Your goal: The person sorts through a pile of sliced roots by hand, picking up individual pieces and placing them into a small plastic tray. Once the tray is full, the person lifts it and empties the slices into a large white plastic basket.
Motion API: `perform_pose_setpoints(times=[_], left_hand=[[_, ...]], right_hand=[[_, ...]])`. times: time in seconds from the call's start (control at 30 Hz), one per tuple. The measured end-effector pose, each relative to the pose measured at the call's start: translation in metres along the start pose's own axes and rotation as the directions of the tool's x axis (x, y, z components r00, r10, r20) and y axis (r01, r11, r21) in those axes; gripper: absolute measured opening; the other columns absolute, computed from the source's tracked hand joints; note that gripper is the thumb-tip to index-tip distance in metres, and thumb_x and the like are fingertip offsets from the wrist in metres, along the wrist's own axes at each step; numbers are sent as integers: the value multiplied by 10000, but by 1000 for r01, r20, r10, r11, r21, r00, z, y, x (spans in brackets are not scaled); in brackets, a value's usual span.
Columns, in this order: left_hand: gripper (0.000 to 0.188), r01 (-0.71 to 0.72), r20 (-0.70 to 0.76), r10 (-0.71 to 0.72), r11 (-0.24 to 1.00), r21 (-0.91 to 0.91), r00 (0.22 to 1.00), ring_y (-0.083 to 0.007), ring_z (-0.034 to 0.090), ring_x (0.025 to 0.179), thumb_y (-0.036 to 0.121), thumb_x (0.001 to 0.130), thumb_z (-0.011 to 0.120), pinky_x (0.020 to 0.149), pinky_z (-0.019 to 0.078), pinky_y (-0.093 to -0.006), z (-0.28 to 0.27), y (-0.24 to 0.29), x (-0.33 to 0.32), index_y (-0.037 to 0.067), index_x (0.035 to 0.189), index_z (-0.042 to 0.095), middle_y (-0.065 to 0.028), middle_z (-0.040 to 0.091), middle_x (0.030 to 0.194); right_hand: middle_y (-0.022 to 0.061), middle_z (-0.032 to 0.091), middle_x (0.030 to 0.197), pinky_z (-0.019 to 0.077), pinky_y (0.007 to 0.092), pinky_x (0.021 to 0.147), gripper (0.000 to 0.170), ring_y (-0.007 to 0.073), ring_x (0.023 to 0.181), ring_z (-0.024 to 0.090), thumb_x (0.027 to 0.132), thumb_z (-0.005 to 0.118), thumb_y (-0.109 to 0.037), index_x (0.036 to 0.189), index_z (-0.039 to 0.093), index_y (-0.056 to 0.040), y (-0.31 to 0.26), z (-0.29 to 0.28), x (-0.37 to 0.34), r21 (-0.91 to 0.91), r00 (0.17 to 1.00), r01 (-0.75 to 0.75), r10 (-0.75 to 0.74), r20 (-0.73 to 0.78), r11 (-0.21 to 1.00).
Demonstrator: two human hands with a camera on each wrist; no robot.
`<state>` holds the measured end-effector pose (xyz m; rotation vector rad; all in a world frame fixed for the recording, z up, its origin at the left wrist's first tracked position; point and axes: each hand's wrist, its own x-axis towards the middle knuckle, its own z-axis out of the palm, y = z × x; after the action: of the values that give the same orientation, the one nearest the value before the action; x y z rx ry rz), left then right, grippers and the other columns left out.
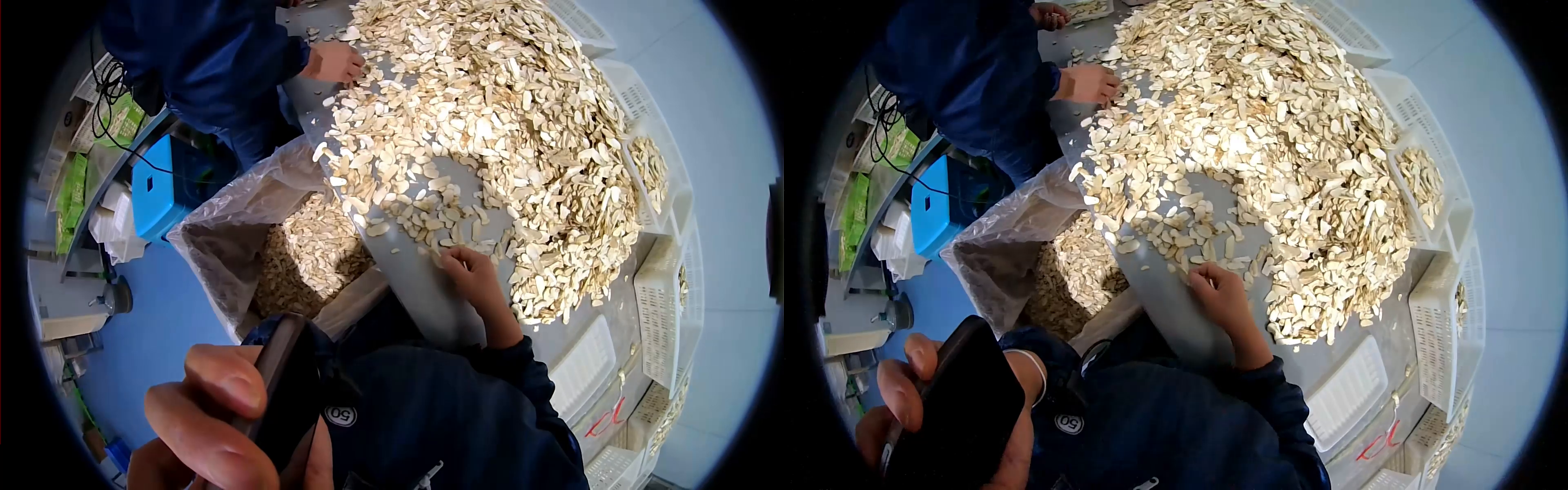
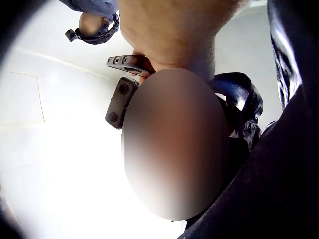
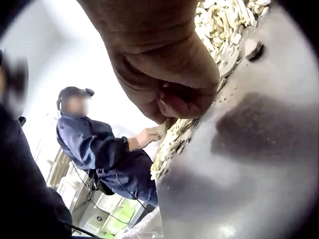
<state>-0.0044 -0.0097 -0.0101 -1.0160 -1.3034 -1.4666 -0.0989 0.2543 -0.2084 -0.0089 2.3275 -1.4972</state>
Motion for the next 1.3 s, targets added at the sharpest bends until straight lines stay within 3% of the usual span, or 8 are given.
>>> perform_pose_setpoints(times=[0.17,0.27,0.47,0.6,0.7,0.8,1.1,1.3], left_hand=[[727,2,-2,-2,1000,-1,1000,-312,336,1282,185,947,656,1056,288,-592,0,0,-1,351,1552,289,208,293,1556],[727,5,-1,-5,1000,3,1000,-309,335,1284,186,946,657,1059,285,-590,-1,0,-1,349,1552,290,203,297,1555],[727,7,-5,-7,1000,3,1000,-302,331,1290,188,944,660,1063,280,-587,-3,0,-1,344,1551,291,193,303,1555],[727,12,-7,-12,1000,5,1000,-297,329,1293,190,943,661,1066,276,-584,-4,0,-1,341,1551,292,186,307,1555],[727,16,-8,-16,1000,5,1000,-293,328,1296,191,943,662,1068,273,-583,-6,0,-1,339,1551,293,181,311,1554],[727,23,-7,-23,1000,5,1000,-290,326,1299,192,942,664,1070,270,-581,-5,2,-2,336,1550,293,176,314,1554],[727,73,-28,-72,997,21,997,-279,322,1307,195,940,667,1077,262,-576,-6,8,-2,330,1549,295,161,323,1553],[732,196,-104,-194,981,11,975,-316,376,1267,153,844,741,1007,412,-495,-4,12,1,278,1464,374,-2,420,1347]], right_hand=[[-64,531,737,385,212,562,220,65,639,524,965,621,-244,1080,605,-57,4,-23,-7,615,928,-331,126,352,716],[-46,540,801,367,190,564,228,46,675,509,990,597,-229,1150,561,-71,-16,-27,-16,801,968,-250,170,187,544],[39,655,900,468,332,612,227,208,736,631,994,521,-149,1170,611,-35,6,-44,-7,142,994,-108,102,45,984],[182,703,1002,524,409,694,235,349,825,686,965,534,-111,1168,613,-21,18,-34,3,-474,979,-20,-78,-187,880],[250,680,1051,524,452,772,249,424,895,665,958,525,-111,1178,609,-27,27,-7,12,-502,924,239,-354,-146,831],[200,684,930,519,430,766,238,362,838,666,955,553,-132,1157,621,-26,-23,8,11,-131,993,116,-112,34,985],[155,669,790,502,432,681,260,328,773,661,897,650,-182,1122,652,-53,-19,-13,49,-564,953,166,-279,-121,809],[142,652,737,499,397,663,355,297,702,648,865,689,-198,1181,636,-45,-26,11,60,-412,976,216,-206,69,885]])
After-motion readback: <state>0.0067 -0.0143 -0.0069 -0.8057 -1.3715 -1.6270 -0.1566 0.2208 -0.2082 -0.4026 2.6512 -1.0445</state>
